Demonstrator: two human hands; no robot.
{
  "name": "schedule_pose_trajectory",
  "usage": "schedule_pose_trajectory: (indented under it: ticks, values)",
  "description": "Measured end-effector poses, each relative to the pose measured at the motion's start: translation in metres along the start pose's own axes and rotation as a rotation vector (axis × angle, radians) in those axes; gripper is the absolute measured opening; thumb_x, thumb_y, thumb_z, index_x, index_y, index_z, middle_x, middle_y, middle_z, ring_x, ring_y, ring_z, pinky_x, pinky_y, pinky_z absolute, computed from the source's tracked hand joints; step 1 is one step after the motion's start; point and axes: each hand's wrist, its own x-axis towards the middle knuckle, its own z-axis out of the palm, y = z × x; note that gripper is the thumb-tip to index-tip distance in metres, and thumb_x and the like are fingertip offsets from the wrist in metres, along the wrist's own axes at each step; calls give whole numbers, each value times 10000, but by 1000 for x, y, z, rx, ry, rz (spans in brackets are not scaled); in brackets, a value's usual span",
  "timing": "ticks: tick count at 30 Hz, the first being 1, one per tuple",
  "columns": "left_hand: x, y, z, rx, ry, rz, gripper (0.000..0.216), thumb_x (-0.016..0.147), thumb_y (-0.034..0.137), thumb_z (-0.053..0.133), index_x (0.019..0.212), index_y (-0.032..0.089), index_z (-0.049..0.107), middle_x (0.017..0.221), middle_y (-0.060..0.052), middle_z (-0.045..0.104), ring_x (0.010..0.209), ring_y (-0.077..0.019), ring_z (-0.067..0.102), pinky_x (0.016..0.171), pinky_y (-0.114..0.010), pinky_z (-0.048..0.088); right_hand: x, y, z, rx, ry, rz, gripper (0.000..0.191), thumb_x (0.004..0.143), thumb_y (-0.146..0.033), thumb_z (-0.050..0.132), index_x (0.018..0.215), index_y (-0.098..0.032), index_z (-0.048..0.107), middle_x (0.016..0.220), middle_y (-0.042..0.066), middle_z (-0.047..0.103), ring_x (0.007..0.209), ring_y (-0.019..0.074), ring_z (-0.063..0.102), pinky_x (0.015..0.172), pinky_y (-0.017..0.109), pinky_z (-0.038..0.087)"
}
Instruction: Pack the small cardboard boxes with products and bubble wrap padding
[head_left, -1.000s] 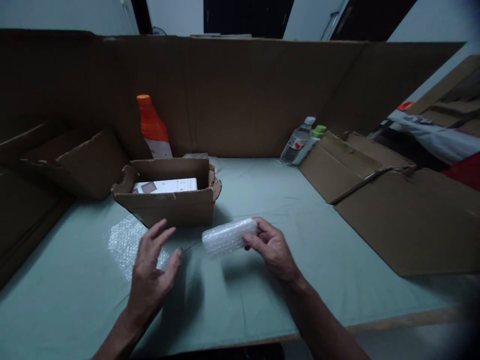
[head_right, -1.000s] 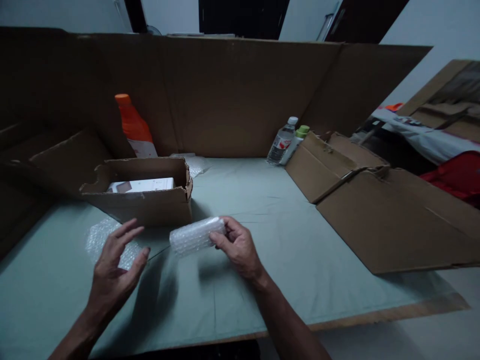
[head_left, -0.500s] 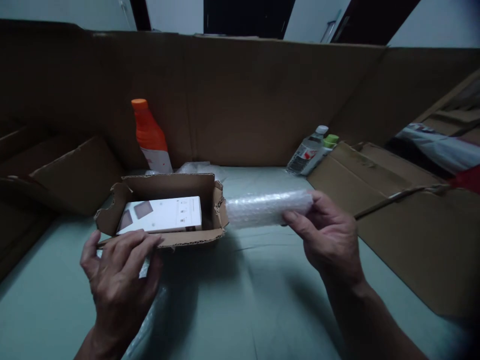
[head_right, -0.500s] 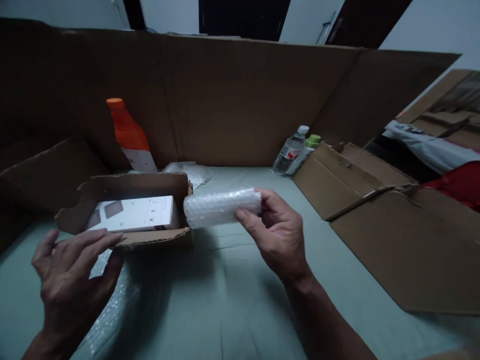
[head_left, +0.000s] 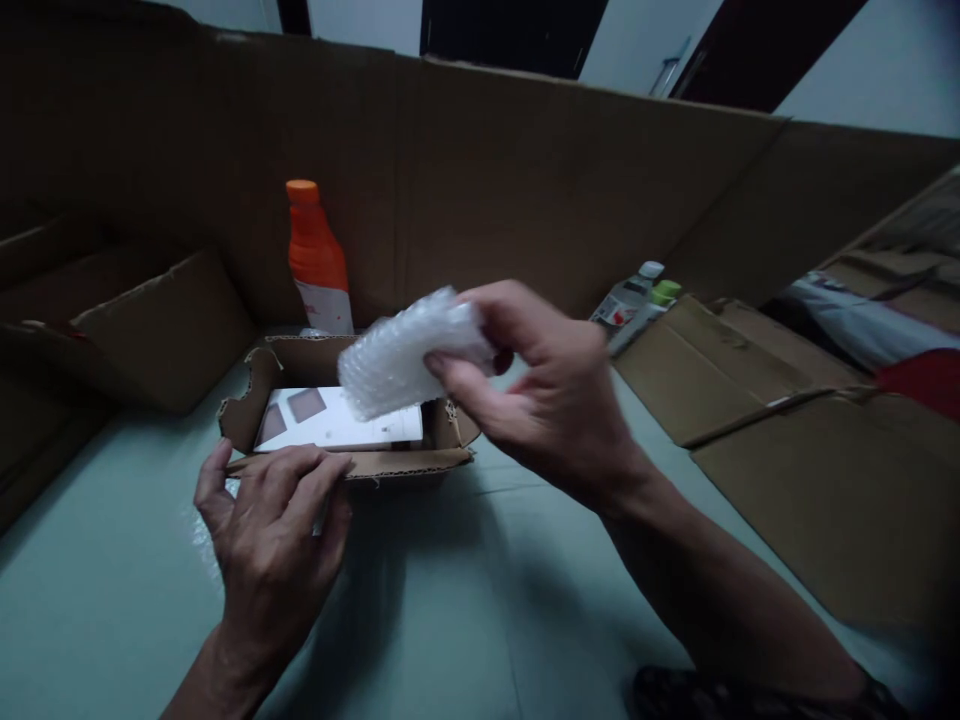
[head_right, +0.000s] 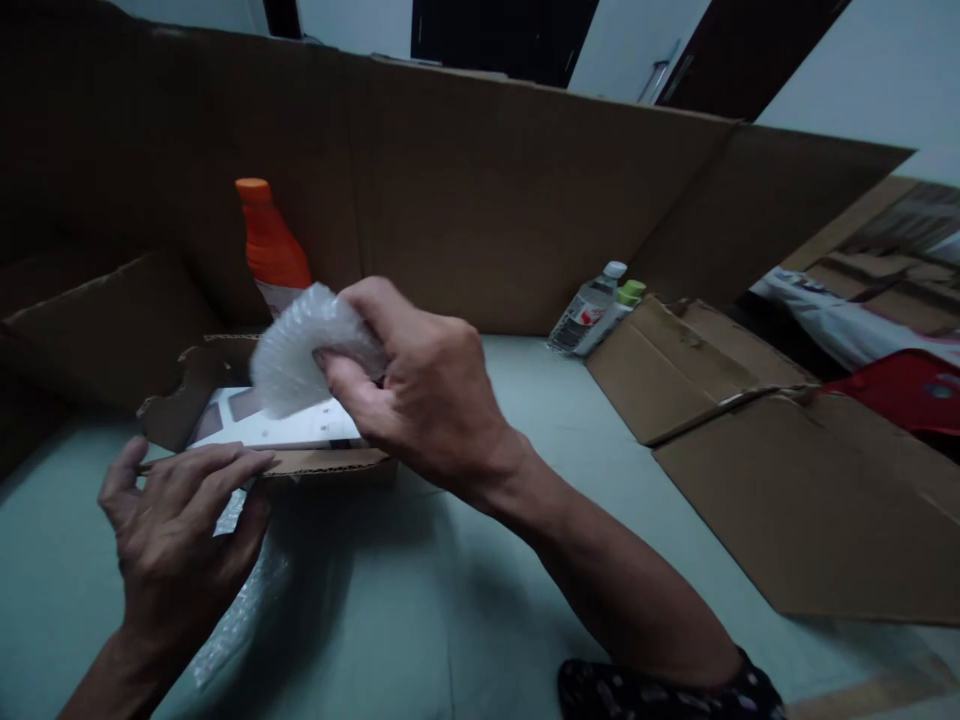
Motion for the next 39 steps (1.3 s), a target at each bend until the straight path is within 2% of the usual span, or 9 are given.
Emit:
schedule_pose_trajectory:
  ticks: [4,7,13,18,24,29,33,36,39]
  values:
    - [0,-1,0,-19,21,19,221,842,114,643,1043,204,660,941,-73,706,889,-246,661,1151,-618,247,3,8,8,-450,-270,98,212,866,-297,593,1016,-160,654,798,59,704,707,202,637,613,277,372]
    - [0,0,-1,-31,18,22,225,845,108,631,1043,211,660,938,-60,709,890,-242,664,1155,-608,242,-4,17,12,-622,-362,185,237,865,-319,564,1014,-154,648,802,89,717,690,217,627,579,282,316]
    - [0,-2,-1,-39,32,24,201,842,108,641,1022,192,671,930,-68,712,871,-243,665,1153,-593,245,-8,23,37,-450,-530,167,228,877,-319,550,998,-181,687,911,78,738,734,191,620,566,287,262]
    - [-1,-2,-2,-52,1,12,217,860,96,605,1041,200,663,954,-59,713,899,-228,664,1164,-574,225,-1,17,39,-505,-606,144,265,918,-379,558,867,-175,718,867,99,727,723,203,628,539,303,207]
    - [1,1,-5,-63,-24,-35,233,878,90,557,1042,229,647,957,-35,712,905,-209,662,1167,-563,222,-2,15,42,-508,-620,88,210,890,-270,587,753,-181,720,714,77,694,627,185,601,513,294,209]
    - [0,1,-8,-87,-68,-48,267,864,78,556,1067,229,642,977,-43,706,961,-231,655,1160,-589,235,-1,25,62,-491,-618,58,224,877,-241,617,694,-175,728,825,108,733,698,200,617,516,286,227]
    - [-7,-4,-13,-86,43,-95,404,830,89,608,1214,212,581,1236,-125,630,1274,-315,530,1158,-606,259,-9,28,53,-404,-515,68,214,896,-269,599,766,-189,749,827,81,746,704,203,630,538,287,294]
    - [-14,-12,-17,-149,171,-246,567,838,132,625,1375,237,475,1393,-150,522,1357,-316,462,1158,-576,301,-32,36,36,-172,-210,40,185,926,-272,573,863,-209,735,846,48,756,732,203,659,653,318,414]
    - [-23,-22,-14,-342,127,-516,611,868,227,626,1442,272,420,1439,-120,502,1366,-282,462,1147,-487,366,-68,49,26,21,129,66,124,933,-262,586,918,-229,705,897,73,754,804,223,677,769,371,474]
